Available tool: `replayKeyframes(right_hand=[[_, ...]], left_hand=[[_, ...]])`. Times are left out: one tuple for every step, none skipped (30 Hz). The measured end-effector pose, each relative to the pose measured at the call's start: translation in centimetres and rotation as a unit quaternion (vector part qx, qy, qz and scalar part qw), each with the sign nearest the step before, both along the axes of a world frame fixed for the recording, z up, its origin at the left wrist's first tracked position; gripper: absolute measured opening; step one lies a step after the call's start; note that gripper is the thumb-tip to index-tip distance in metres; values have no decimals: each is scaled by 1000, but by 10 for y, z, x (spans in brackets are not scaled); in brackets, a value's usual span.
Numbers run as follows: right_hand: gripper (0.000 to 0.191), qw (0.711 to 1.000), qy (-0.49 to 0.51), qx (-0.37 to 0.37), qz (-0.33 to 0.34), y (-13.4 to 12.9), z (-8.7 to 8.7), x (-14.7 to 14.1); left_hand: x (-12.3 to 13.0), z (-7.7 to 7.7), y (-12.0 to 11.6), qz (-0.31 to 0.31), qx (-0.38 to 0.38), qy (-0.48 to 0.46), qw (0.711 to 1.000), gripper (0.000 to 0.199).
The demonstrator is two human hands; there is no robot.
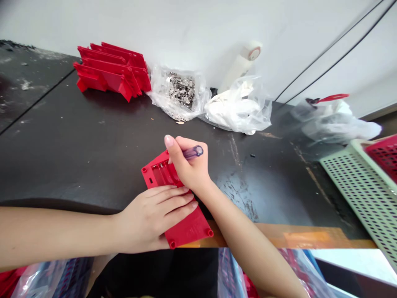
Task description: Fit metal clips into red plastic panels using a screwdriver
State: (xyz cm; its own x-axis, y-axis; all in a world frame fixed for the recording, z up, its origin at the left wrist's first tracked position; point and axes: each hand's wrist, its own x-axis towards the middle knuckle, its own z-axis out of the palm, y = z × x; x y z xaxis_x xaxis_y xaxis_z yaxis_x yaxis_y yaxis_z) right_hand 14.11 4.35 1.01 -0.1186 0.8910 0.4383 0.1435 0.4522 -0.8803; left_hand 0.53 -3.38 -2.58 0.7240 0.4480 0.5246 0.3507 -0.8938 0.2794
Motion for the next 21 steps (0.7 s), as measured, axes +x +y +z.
replayKeyframes(right_hand=[[53,1000,11,8,-11,-1,1,0],[53,999,21,18,-22,-1,1,0],[52,999,29,24,-28,-2,2,0],[51,999,35,27,-30,-2,3,0],[51,999,37,24,-27,-2,3,0],[50,999,37,19,-22,-2,3,0],[50,999,36,13,-18,-3,3,-1],[49,999,33,11,-16,-3,3,-1],[49,999,29,12,-17,-2,3,-2],[49,999,26,14,-20,-2,3,-2],[49,999,23,17,-24,-2,2,-3],[49,999,21,19,-26,-2,2,-3],[50,999,19,20,-27,-2,2,-3],[50,999,19,20,-27,-2,2,-3],[50,999,18,20,-28,-2,2,-2],[50,999,15,19,-29,-2,2,-2],[50,999,11,19,-31,-2,2,-1],[49,999,6,21,-32,-2,2,-1],[49,999,0,26,-34,-2,2,0],[49,999,-6,31,-34,-2,2,0],[48,999,-12,36,-34,-2,2,1]], left_hand=[[0,0,0,0,2,0,1000,56],[0,1,0,0,3,-1,1000,56],[0,1,0,0,4,-1,1000,56],[0,1,0,-1,4,-2,1000,56],[0,2,0,-1,3,-2,1000,56],[0,2,0,-1,1,-3,1000,55],[0,2,0,-1,0,-3,1000,54],[0,2,0,0,-1,-3,1000,54],[0,2,0,0,-2,-3,1000,54],[0,2,0,-1,-3,-2,1000,54],[0,2,0,-2,-5,0,1000,54],[0,1,0,-3,-7,3,1000,54],[1,1,0,-4,-7,4,1000,54],[1,1,0,-4,-8,5,1000,54],[1,1,0,-4,-8,5,1000,54],[1,1,0,-3,-8,5,1000,54],[1,1,0,-3,-8,3,1000,54],[1,1,0,-2,-8,2,1000,54],[1,1,0,-2,-9,0,1000,54],[1,1,0,-2,-10,-1,1000,54],[0,1,0,-2,-9,-2,1000,55]])
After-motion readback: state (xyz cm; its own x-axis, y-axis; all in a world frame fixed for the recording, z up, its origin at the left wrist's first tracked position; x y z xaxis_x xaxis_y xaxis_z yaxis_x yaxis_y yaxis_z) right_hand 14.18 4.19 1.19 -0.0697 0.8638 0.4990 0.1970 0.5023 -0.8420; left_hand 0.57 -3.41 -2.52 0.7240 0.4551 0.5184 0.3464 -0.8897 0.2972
